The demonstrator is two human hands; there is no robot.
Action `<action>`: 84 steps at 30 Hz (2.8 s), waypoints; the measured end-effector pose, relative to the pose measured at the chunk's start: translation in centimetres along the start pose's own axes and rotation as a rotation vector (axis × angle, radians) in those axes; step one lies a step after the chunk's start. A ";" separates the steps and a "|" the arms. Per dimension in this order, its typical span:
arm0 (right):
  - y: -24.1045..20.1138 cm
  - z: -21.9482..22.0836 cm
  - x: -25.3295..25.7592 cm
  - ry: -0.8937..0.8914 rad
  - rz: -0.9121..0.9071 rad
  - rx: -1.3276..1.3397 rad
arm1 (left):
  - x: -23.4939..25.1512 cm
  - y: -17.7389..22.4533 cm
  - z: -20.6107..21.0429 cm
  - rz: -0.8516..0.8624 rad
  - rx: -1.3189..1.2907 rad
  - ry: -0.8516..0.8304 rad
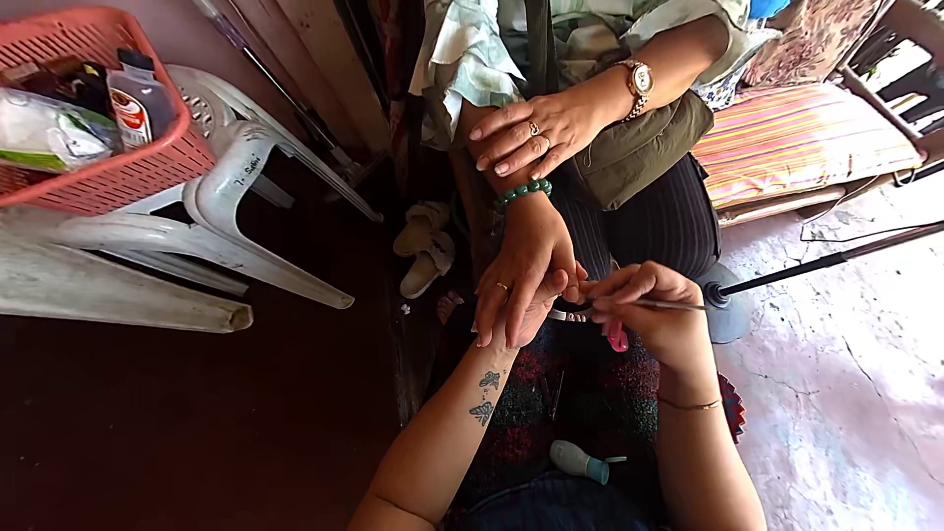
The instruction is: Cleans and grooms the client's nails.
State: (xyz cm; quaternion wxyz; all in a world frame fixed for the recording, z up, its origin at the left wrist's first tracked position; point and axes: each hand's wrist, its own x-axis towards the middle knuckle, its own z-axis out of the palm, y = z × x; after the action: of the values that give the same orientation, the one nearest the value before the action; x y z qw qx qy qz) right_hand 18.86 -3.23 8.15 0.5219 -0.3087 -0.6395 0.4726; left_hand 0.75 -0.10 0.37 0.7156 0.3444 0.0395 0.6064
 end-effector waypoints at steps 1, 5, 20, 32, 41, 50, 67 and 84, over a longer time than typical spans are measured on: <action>0.2 0.2 0.0 0.034 0.002 0.013 | -0.1 -0.2 -0.1 0.000 -0.005 -0.005; 0.2 -0.1 0.0 -0.022 0.008 0.038 | -0.1 0.0 0.0 -0.003 -0.035 -0.009; -1.2 0.5 0.7 0.047 0.088 -0.004 | -0.1 -0.3 -0.2 0.010 -0.037 -0.023; -2.0 0.7 1.0 0.055 0.134 -0.032 | 0.2 -0.3 0.1 0.033 -0.045 -0.034; -2.9 1.1 1.0 -0.012 0.122 -0.142 | 0.2 -0.5 -0.4 0.055 -0.063 -0.054; -2.8 1.8 1.0 0.093 0.126 -0.145 | 0.2 -0.5 -0.1 0.064 -0.084 -0.054; -3.3 1.8 0.9 0.049 0.105 -0.198 | 0.1 -1.1 -0.7 0.082 -0.109 -0.065; -3.5 2.2 0.7 0.014 0.082 -0.322 | -0.1 -1.1 -0.5 0.097 -0.070 -0.044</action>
State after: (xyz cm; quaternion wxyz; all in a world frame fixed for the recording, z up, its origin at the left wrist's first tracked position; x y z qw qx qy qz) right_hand 16.92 -4.54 11.63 0.4504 -0.4173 -0.6903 0.3827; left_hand 1.39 0.02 -0.61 0.6977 0.3340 -0.0142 0.6337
